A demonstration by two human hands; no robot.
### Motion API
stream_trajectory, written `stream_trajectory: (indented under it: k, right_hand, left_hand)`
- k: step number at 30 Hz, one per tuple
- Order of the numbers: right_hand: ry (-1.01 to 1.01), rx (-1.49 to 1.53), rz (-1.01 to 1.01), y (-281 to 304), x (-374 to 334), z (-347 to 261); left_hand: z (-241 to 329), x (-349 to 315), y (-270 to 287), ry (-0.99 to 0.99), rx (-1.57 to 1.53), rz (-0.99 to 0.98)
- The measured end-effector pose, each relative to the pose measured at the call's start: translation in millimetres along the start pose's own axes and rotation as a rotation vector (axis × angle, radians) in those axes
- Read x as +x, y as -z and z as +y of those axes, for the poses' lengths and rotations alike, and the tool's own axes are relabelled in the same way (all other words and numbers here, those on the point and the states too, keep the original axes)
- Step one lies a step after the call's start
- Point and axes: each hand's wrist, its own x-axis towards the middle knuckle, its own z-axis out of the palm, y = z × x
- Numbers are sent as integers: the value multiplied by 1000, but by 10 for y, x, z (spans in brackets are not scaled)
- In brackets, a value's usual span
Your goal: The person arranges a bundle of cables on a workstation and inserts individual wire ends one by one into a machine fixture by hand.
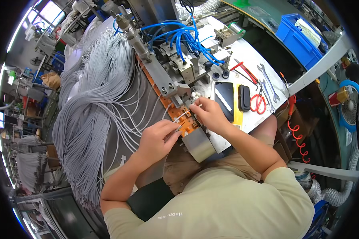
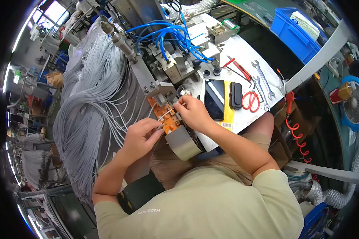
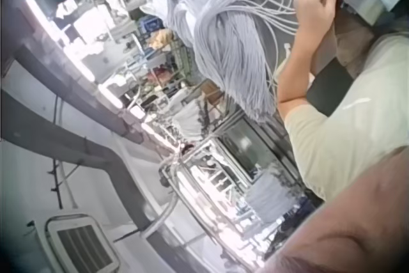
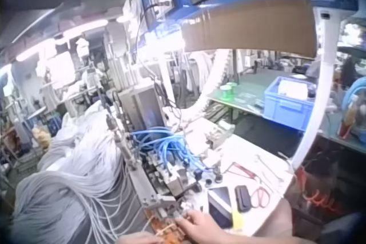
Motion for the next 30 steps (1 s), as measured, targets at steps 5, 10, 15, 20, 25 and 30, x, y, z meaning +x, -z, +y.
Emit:
stream_trajectory:
  k: [5, 10, 15, 20, 25, 30]
  right_hand:
    - [181, -48, 78, -10, -65, 61]
    - [241, -11, 235, -35, -216, 19]
    - [442, -86, 238, -184, -664, -240]
    - [832, -426, 264, -263, -571, -299]
    - [705, -325, 193, -289, -578, -327]
    - [644, -271, 176, -314, -581, -359]
  left_hand:
    - [-16, 2, -50, -72, 6, 95]
    - [40, 11, 48, 83, -280, 84]
    - [36, 1, 55, 183, -484, 0]
    - [17, -12, 11, 151, -434, -11]
    - [62, -18, -4, 80, -293, 50]
    - [91, -28, 28, 79, -255, 49]
